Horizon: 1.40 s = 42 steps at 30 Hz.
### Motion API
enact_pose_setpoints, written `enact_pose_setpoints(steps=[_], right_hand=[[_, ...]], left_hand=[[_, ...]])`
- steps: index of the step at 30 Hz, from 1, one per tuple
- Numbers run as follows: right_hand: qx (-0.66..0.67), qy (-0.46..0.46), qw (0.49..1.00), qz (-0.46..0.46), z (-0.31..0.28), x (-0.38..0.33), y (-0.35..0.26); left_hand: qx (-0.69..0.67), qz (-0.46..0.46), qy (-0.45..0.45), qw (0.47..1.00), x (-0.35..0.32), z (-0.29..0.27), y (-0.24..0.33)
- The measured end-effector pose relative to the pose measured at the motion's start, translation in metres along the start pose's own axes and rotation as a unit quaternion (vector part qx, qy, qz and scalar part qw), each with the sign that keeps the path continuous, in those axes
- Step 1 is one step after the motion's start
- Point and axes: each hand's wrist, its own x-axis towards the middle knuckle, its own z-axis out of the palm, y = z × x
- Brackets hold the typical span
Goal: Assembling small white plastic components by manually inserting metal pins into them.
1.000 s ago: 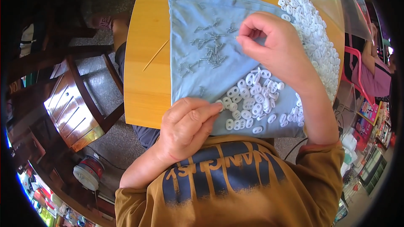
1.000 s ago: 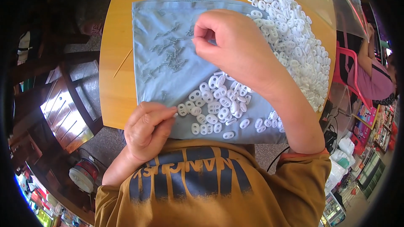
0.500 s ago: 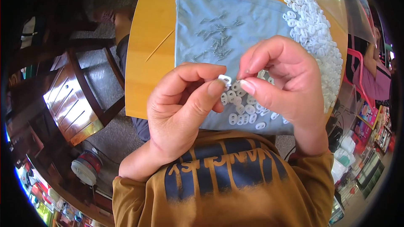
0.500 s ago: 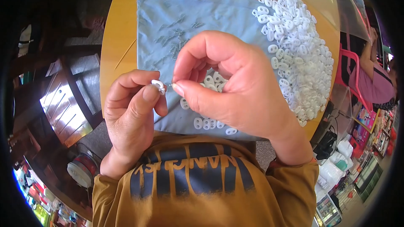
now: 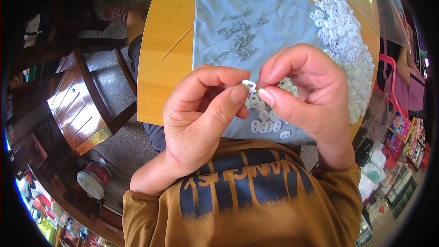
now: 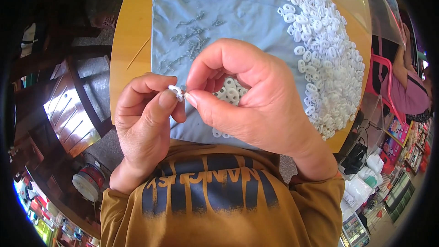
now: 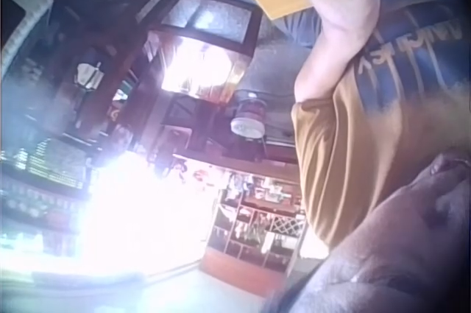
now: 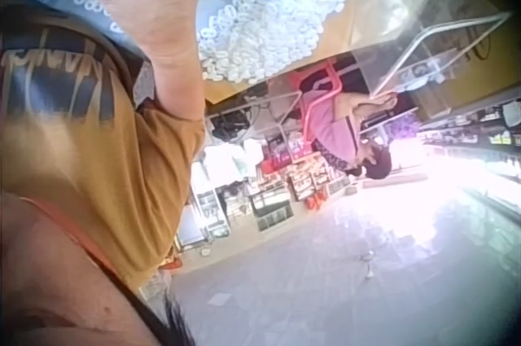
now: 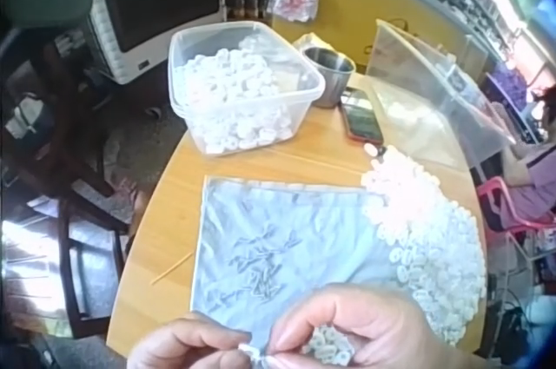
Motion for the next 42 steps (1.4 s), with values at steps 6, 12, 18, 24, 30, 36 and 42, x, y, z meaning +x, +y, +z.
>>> enact_pose_setpoints(steps=[6, 12, 18, 24, 30, 36, 42], right_hand=[[-0.055, 0.019, 0.998, -0.031, 0.003, -0.003, 0.000], [-0.215, 0.003, 0.968, -0.133, 0.003, -0.007, -0.004], [-0.193, 0.007, 0.971, -0.143, 0.006, -0.010, -0.003], [-0.169, 0.013, 0.980, -0.107, 0.008, -0.012, -0.002], [-0.076, 0.026, 0.996, -0.035, 0.009, -0.013, -0.001], [-0.084, 0.024, 0.996, -0.026, 0.011, -0.011, -0.001], [-0.092, 0.049, 0.994, -0.020, 0.013, -0.011, 0.004]], left_hand=[[0.022, 0.024, 0.003, 0.999, -0.001, 0.001, -0.002], [0.188, 0.114, -0.010, 0.976, -0.001, -0.001, -0.001], [0.267, 0.116, -0.028, 0.956, -0.007, 0.001, 0.003], [0.236, 0.126, -0.031, 0.963, -0.007, 0.000, -0.003], [0.215, 0.087, -0.020, 0.973, -0.007, -0.002, 0.001], [0.195, 0.081, -0.013, 0.977, -0.008, -0.004, 0.000], [0.203, 0.077, 0.003, 0.976, -0.005, -0.001, -0.007]])
